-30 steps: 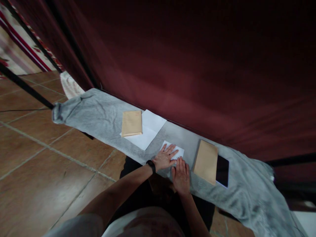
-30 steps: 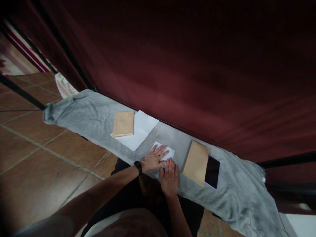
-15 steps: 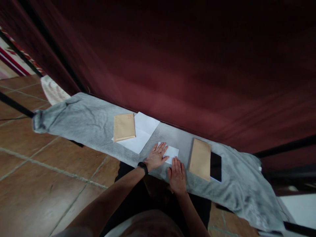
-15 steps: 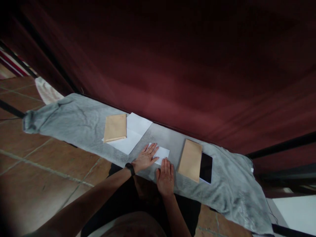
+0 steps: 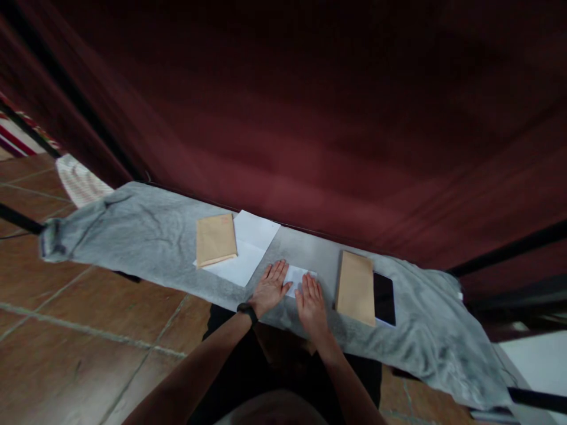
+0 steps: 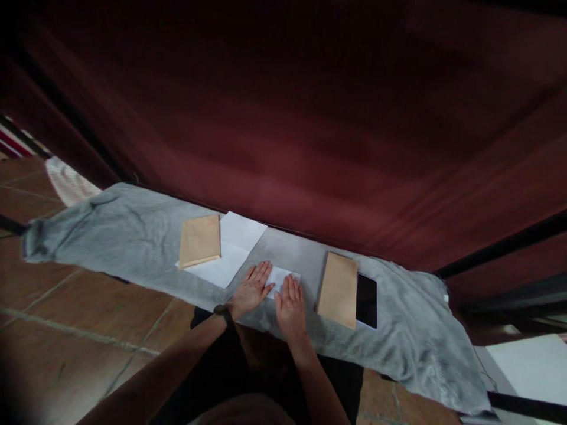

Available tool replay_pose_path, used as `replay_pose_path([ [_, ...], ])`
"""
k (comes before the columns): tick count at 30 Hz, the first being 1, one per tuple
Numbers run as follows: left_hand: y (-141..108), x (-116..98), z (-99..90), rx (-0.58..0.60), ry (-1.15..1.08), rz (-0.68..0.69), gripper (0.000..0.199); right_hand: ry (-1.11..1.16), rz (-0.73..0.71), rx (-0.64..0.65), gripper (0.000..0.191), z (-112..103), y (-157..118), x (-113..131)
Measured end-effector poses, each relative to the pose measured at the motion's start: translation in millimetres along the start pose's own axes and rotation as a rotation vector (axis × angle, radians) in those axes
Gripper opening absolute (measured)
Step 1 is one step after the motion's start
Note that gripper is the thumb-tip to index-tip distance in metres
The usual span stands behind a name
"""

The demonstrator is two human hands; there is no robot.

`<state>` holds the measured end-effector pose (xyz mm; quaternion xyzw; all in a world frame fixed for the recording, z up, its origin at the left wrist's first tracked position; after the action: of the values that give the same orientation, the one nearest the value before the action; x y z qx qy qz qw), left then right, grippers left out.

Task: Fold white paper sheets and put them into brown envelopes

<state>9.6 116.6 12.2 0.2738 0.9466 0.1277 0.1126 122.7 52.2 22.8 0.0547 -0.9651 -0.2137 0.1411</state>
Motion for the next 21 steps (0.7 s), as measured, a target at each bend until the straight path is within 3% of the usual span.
replay_pose_path([
  [5,-0.1,1.4,-0.9,0.000,0.017,0.007,0.058,-0.031,-0.008,-0.044,0.053,13.6,17.2,1.1],
  [15,0.3,6.3,-5.1,-0.005,-0.047,-0.036,0.056,-0.071,0.054,-0.180,0.056,2.3,-4.9,-20.1],
  [18,5.3,37.8,-31.0,-0.112,-0.039,-0.118,0.052,-0.056,0.049,-0.192,0.057,1.6,-6.8,-20.0],
  [21,-1.5,113.2,-74.7,-0.266,0.063,-0.401,0.052,-0.051,0.058,-0.191,0.058,3.1,-8.0,-21.0],
])
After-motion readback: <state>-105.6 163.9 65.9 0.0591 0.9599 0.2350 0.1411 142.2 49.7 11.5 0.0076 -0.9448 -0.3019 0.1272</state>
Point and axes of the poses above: each hand's wrist, its own y-axis towards the middle knuckle, its own z-axis out of the palm, x = y × z, the point moved 10 cm from there along y, towards the middle knuckle, and after that the axes turned 5 degrees about -x, right-handed, at the moved point
